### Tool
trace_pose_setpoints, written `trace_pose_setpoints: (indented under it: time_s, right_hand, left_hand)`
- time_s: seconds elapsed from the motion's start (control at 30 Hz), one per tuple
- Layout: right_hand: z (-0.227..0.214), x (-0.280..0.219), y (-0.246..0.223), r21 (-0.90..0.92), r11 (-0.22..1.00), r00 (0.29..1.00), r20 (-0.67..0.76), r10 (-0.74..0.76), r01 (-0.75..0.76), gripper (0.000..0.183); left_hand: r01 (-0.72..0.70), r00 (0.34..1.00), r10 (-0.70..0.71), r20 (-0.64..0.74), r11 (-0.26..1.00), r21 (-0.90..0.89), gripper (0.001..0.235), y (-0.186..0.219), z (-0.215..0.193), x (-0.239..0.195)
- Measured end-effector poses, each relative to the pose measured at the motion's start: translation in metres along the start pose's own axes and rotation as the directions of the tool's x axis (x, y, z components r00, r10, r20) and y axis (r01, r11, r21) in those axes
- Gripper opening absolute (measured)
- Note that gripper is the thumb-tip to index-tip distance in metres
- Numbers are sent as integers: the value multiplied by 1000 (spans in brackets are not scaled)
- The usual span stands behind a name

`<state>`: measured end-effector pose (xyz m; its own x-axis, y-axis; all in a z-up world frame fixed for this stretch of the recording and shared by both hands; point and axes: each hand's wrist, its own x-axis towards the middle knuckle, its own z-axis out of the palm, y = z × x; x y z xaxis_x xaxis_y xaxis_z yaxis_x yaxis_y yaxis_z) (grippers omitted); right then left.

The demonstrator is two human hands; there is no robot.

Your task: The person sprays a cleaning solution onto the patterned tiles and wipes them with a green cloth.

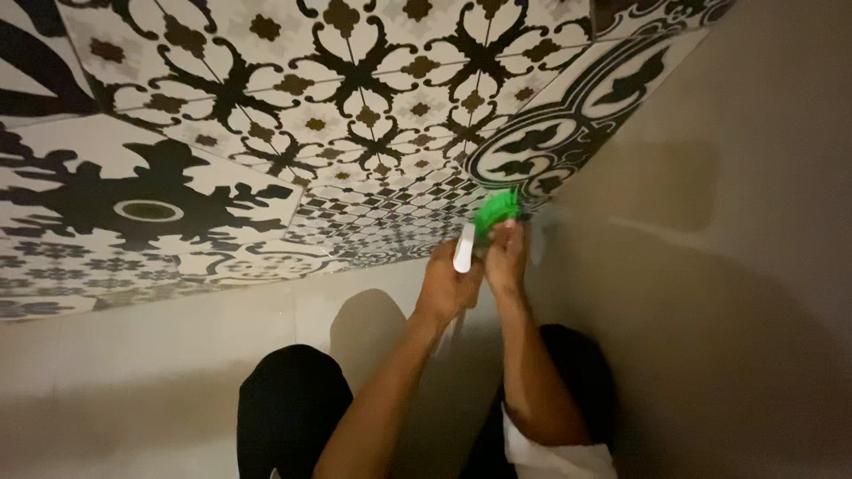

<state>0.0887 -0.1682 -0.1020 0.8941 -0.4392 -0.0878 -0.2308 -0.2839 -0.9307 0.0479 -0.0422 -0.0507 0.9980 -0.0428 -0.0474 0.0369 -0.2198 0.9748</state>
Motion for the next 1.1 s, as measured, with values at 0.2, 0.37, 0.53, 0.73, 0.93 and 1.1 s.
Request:
trace_pose_setpoints:
  time_s: [0.2, 0.37, 0.53, 0.73, 0.93, 1.1]
  right_hand:
    - [-8, -17, -63, 5, 964, 961, -87, -264, 266, 50]
    - [30, -9, 20, 50, 994, 994, -53, -93, 95, 48]
    - [19, -37, -55, 20, 975, 973, -66, -221, 223, 46]
    - [23, -35, -48, 25, 963, 962, -55, -266, 268, 46]
    - [39, -24, -7, 20, 991, 986, -101, -130, 133, 38]
    - [9, -31, -83, -43, 942, 933, -136, -335, 332, 49]
  left_hand:
    - [-84, 996, 83, 24, 995, 55, 31, 15, -20, -12]
    - [-93, 995, 93, 32, 995, -29, 39, 26, -42, -24]
    - [-173, 984, 174, -38, 985, 14, 31, 10, -65, -36]
    - [-138, 986, 132, -104, 989, -58, 16, -8, -93, -43]
    - [-144, 977, 119, -179, 981, -131, 16, -5, -105, -46]
    - [-124, 974, 116, -193, 992, -28, 19, 6, -114, -49]
